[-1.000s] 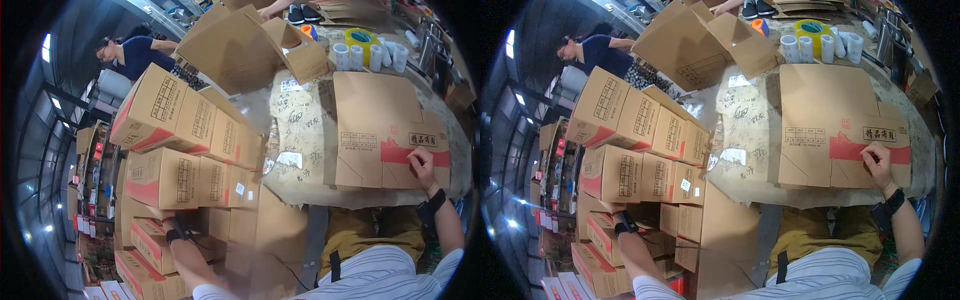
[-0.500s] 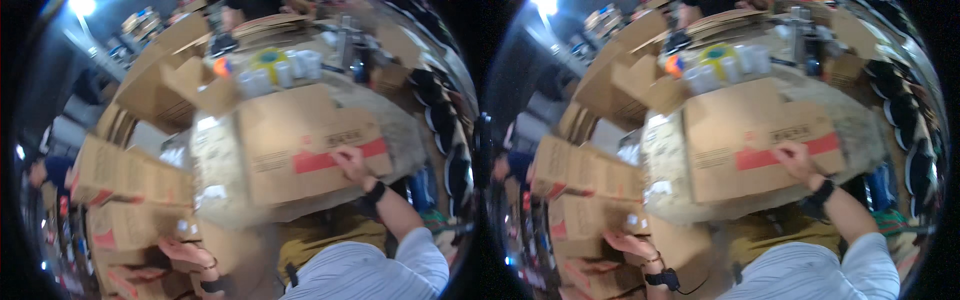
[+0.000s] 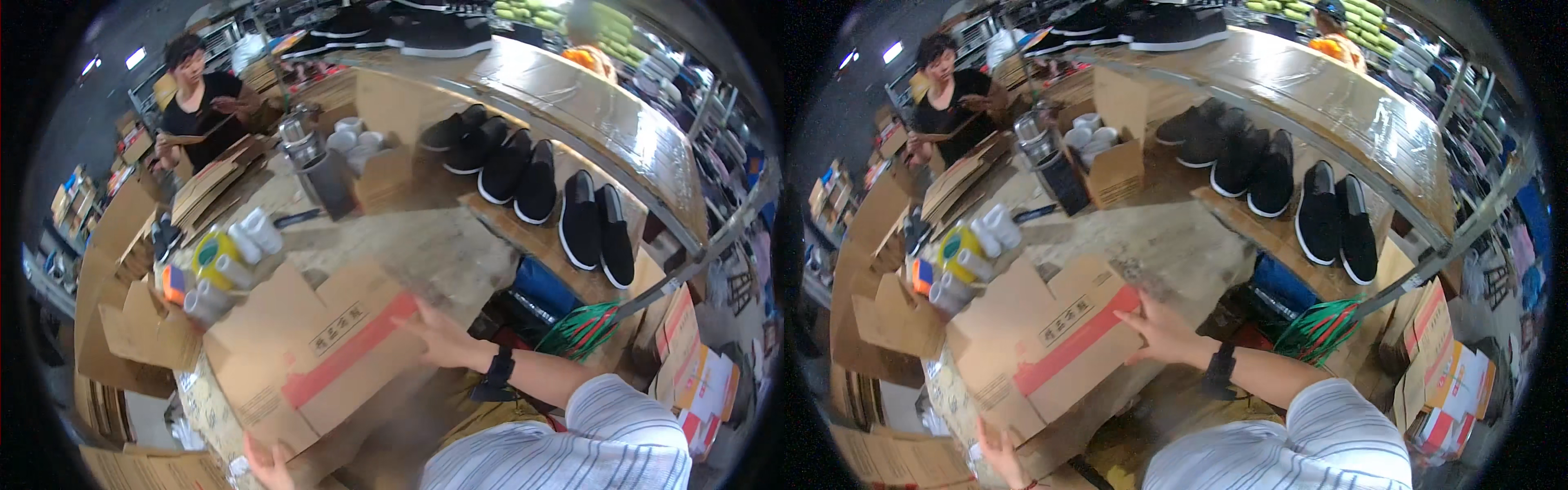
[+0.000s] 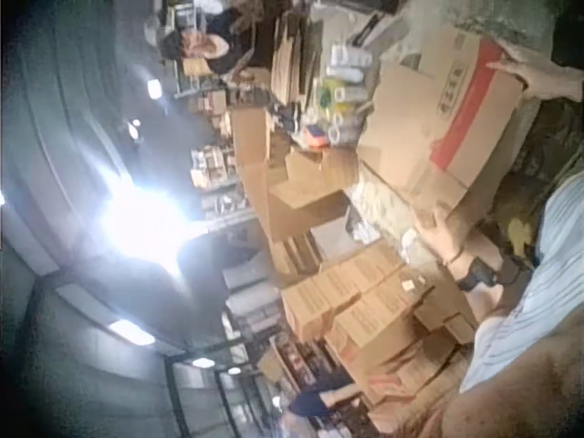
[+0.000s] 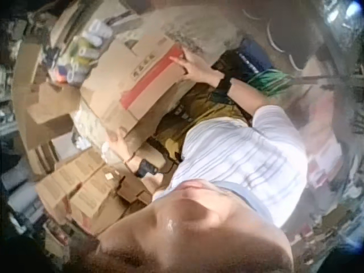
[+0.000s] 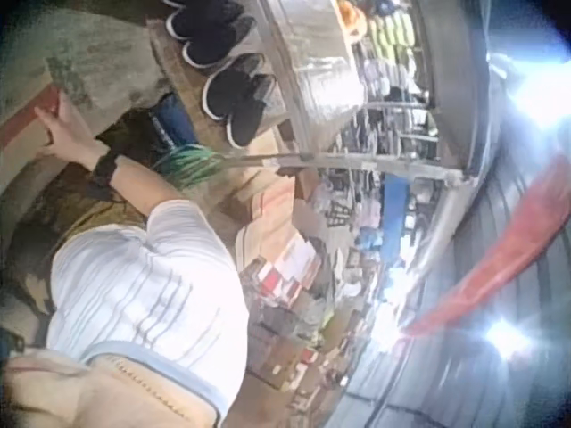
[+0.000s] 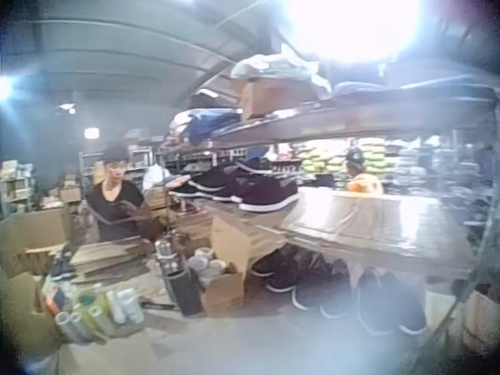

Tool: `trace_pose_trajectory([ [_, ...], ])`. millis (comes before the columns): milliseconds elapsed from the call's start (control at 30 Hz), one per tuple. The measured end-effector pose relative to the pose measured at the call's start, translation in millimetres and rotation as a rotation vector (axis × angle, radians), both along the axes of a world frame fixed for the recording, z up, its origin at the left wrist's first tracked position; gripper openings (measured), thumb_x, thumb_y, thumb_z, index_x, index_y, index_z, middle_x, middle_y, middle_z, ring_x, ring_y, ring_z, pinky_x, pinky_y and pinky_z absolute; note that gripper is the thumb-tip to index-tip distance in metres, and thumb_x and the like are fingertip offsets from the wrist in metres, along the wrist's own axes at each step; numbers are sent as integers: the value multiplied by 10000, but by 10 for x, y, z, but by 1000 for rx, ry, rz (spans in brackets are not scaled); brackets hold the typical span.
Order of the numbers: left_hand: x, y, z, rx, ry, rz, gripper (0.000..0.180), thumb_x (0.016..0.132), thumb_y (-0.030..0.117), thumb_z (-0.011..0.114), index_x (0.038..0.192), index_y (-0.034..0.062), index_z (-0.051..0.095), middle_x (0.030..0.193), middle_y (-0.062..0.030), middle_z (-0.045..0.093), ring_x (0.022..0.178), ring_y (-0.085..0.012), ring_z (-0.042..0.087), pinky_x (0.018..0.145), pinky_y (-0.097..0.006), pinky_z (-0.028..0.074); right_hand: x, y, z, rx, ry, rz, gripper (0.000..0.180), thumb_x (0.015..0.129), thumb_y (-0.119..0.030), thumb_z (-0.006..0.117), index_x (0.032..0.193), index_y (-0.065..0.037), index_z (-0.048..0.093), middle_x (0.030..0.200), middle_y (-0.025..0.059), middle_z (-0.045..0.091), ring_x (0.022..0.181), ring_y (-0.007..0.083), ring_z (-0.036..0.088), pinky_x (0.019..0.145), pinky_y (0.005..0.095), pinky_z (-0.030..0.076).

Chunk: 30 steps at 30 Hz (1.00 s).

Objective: Packing black shoes into cardboard shoe boxes and applying labels in a manufacturing environment.

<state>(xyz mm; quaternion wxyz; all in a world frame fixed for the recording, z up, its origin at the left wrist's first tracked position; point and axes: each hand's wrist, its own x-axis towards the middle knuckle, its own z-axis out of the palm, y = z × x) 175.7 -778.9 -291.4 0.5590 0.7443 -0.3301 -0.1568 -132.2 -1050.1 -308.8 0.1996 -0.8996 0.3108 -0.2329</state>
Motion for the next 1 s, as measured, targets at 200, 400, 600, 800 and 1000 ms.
trace_pose_trajectory([
  [200, -153, -89, 414, 3, -683, 178, 538, 761, 13, 684, 1257, -4, 476, 1189, -193, 513, 1060, -326, 508, 916, -433, 414, 182, 111, 505, 207, -115, 152, 694, 781, -394, 676, 1375, -175, 389, 1358, 223, 389, 1195, 391, 447, 1004, 500, 346],
  [400, -165, -358, 1087, -144, -1048, 200, 513, 782, 258, 510, 1197, -44, 518, 1138, -202, 568, 1064, -330, 537, 967, -465, 371, 389, 20, 845, 46, -372, 388, 559, 817, -37, 520, 1356, -132, 407, 1339, 177, 433, 1206, 331, 450, 1004, 428, 370],
  [600, 191, -648, 1318, -212, -934, -186, 631, 877, 433, 340, 1235, -80, 424, 1166, -246, 533, 1080, -358, 514, 970, -488, 360, 580, -173, 1801, -60, -778, 181, 332, 771, -92, 555, 1096, -29, 567, 1003, 137, 579, 1018, 301, 523, 841, 435, 414],
  [800, 785, -1008, 912, -445, 545, -502, 569, 936, 262, 466, 1420, 62, 242, 1404, -126, 351, 1262, -280, 385, 1047, -408, 337, 1265, -20, 1446, -487, -308, 341, 85, 704, -207, 603, 706, -127, 573, 720, 88, 574, 739, 222, 538, 725, 377, 364],
  [1000, 642, -1208, 902, 64, -291, -68, 780, 777, 34, 573, 1442, 81, 170, 1440, -139, 282, 1281, -281, 352, 1064, -382, 304, 1538, -329, 1263, -317, -811, 392, 131, 800, -164, 622, 861, -48, 616, 851, 127, 592, 816, 337, 568, 769, 410, 468],
])
